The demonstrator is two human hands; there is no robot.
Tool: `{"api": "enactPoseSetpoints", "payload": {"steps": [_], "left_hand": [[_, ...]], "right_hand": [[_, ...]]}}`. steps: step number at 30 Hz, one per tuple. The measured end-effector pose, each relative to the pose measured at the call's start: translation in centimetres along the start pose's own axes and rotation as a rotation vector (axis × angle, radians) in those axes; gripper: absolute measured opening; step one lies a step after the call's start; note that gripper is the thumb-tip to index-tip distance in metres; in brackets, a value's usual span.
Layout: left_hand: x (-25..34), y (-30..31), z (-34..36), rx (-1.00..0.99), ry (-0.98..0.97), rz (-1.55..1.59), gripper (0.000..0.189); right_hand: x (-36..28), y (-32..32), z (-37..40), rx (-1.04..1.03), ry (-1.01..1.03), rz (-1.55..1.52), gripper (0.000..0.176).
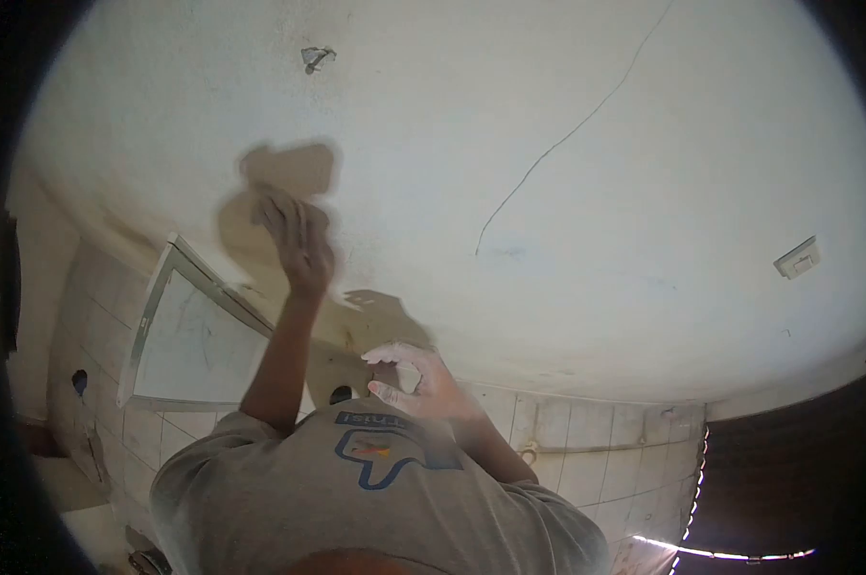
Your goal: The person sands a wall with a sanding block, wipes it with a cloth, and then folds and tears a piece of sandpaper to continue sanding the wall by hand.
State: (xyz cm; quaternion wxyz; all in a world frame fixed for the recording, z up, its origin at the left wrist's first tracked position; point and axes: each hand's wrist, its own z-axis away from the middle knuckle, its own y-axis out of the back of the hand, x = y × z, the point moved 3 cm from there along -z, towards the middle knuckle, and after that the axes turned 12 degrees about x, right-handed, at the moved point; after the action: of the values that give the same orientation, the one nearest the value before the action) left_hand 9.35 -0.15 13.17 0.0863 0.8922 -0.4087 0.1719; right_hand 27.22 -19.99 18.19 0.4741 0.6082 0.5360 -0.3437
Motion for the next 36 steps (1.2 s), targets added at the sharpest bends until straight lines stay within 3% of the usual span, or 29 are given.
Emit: {"api": "enactPoseSetpoints", "payload": {"steps": [2,5,7,13,18,22,25,28,30,33,36], "left_hand": [[-1.7,-0.4,3.5,-0.046,-0.004,-0.039,0.048],[-2.1,0.5,5.0,-0.017,0.056,-0.053,0.051],[-2.3,0.3,0.7,0.092,0.071,-0.044,0.051],[-2.4,-0.7,-5.6,0.100,0.194,-0.067,0.053],[6.3,-1.3,-4.9,-0.075,-0.112,-0.116,0.054],[7.7,-2.6,4.9,-0.251,0.006,0.074,0.044],[6.2,-2.4,6.8,-0.342,-0.033,0.061,0.044],[3.4,-2.0,2.5,-0.252,-0.099,0.075,0.045],[3.7,-1.6,-3.3,-0.060,-0.215,-0.004,0.050],[3.6,-1.1,-8.6,0.031,-0.024,0.035,0.054],[4.5,-2.0,-9.9,0.013,0.309,0.227,0.056]], "right_hand": [[-0.6,-0.1,0.3,0.028,-0.028,-0.017,0.032],[-1.0,1.2,0.9,0.053,-0.001,0.228,0.030],[-0.4,2.3,1.5,0.119,0.011,0.211,0.029],[0.1,4.0,2.5,0.227,-0.003,0.186,0.030],[0.7,3.8,2.5,0.217,0.068,0.248,0.028],[0.5,3.8,2.4,0.192,0.046,0.299,0.024],[0.7,4.2,2.4,0.189,0.066,0.366,0.020],[0.9,4.5,2.7,0.198,0.062,0.362,0.019],[0.8,4.5,2.6,0.192,0.028,0.314,0.019],[0.5,4.1,2.2,0.184,0.053,0.308,0.018],[-0.2,3.2,1.4,0.168,0.027,0.244,0.019]]}}
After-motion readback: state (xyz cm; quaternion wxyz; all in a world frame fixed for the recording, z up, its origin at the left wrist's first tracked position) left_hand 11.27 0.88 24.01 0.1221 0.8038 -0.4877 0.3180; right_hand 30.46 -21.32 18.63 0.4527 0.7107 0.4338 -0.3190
